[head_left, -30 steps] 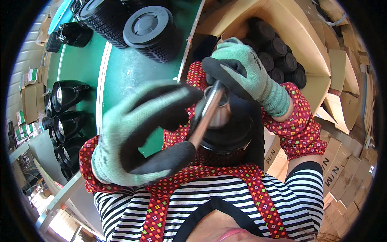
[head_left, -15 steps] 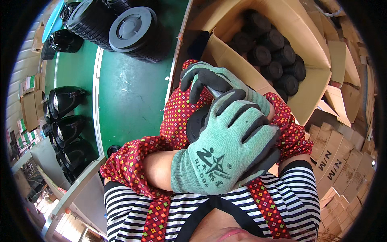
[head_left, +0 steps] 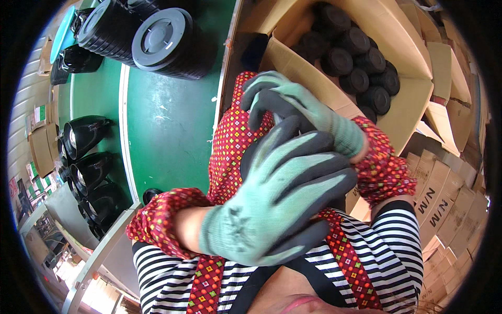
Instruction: The person repeatedly picks up black plastic kettle bodies and lids from a green workbench, uses a metal rod to press or align the lid onto the kettle body, and places the assembled unit back on the bench. The process is repeated for multiple units in a factory setting.
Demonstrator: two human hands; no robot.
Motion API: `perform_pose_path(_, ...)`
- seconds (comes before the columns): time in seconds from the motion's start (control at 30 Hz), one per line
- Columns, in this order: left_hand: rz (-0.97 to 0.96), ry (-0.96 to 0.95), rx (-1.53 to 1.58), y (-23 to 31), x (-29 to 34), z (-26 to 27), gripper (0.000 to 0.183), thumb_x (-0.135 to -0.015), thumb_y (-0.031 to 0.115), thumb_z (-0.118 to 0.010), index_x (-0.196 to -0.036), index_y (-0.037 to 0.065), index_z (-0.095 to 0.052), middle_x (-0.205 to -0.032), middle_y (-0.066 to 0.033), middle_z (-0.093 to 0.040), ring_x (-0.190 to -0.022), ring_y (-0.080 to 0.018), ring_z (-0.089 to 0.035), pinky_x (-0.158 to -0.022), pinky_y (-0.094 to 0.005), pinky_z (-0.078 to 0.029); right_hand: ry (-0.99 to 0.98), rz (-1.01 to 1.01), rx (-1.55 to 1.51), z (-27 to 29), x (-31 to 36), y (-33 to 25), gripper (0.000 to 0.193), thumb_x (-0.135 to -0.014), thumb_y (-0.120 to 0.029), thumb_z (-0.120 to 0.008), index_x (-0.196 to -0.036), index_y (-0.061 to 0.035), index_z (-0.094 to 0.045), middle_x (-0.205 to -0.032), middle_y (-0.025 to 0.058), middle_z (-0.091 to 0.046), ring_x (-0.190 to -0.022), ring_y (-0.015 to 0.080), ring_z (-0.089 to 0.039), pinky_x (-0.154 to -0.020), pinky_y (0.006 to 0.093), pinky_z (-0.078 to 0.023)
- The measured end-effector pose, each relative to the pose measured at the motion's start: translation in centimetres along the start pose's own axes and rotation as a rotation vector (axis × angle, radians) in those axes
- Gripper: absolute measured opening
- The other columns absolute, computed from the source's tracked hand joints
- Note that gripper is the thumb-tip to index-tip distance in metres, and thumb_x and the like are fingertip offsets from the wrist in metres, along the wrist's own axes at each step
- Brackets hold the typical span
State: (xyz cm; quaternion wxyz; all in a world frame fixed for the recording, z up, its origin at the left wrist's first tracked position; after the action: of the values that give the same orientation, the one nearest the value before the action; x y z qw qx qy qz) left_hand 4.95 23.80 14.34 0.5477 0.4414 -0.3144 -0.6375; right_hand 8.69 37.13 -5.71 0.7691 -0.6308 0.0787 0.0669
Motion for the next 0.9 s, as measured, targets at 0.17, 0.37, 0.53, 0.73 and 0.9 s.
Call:
perform_pose_path(0.17,-0.15,-0.007,0.143,-2.6,1.5,1.9,0.036,-0.101,0.024,-0.062,-0.127,0.0,-0.068,-0.13,-0.0241,-0.068,-0.131,-0.0478,-0.059,-0.12,-0.068,-0.028,-0.009,0.018,0.149,0.2,-2.1,-3.1,0.04,-0.107,-0.016,-0.052,-0.144,-0.0025,-0.056,-0.145,0.0214,-0.058,-0.142,0.0371,-0.05,-0.123,0.0455,-0.035)
perform_pose_path(0.37,0.133,-0.134,-0.096,2.2,-0.8,4.9,0.049,-0.094,0.027,-0.066,-0.132,-0.004,-0.065,-0.137,-0.026,-0.061,-0.137,-0.0485,-0.051,-0.12,-0.0646,-0.033,0.03,0.225,0.055,0.7,-3.3,-5.4,0.035,-0.111,-0.022,-0.046,-0.137,-0.0029,-0.058,-0.141,0.0166,-0.064,-0.145,0.0322,-0.05,-0.129,0.05,-0.023)
perform_pose_path(0.53,0.16,-0.131,-0.752,2.5,-3.5,-0.5,0.054,-0.089,0.024,-0.059,-0.128,-0.013,-0.062,-0.131,-0.0337,-0.06,-0.132,-0.0508,-0.053,-0.114,-0.0679,-0.037,0.0,0.09,0.197,0.7,-3.5,-6.6,0.034,-0.104,-0.022,-0.053,-0.13,-0.0026,-0.063,-0.123,0.0173,-0.065,-0.125,0.0365,-0.056,-0.113,0.049,-0.037)
perform_pose_path(0.73,0.578,-0.188,-0.807,-1.0,0.9,3.2,0.077,-0.091,0.027,-0.075,-0.15,-0.011,-0.043,-0.14,-0.0367,-0.054,-0.128,-0.0495,-0.058,-0.108,-0.0474,-0.051,0.135,0.048,0.406,0.2,-2.2,-8.1,0.037,-0.094,-0.021,-0.063,-0.127,-0.0042,-0.066,-0.105,0.0156,-0.065,-0.1,0.0384,-0.06,-0.093,0.0502,-0.046)
perform_pose_path(0.9,0.464,-0.155,-0.445,-7.5,4.4,6.6,0.047,-0.095,0.017,-0.064,-0.136,-0.006,-0.063,-0.112,-0.0287,-0.072,-0.099,-0.0469,-0.072,-0.089,-0.0499,-0.057,0.006,-0.063,0.661,2.0,-1.3,-16.4,0.055,-0.086,-0.02,-0.072,-0.136,0.0005,-0.062,-0.101,0.0154,-0.064,-0.089,0.0366,-0.061,-0.083,0.0475,-0.046)
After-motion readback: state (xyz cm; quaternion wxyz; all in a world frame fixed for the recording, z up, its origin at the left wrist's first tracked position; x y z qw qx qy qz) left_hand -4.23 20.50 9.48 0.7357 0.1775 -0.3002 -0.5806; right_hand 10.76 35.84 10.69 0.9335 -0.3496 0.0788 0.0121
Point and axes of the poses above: each hand's wrist, its own x-axis away from the middle knuckle, its own z-axis out of the back of the hand, y = z × x, the point moved 5 cm from there along -x, towards the middle knuckle
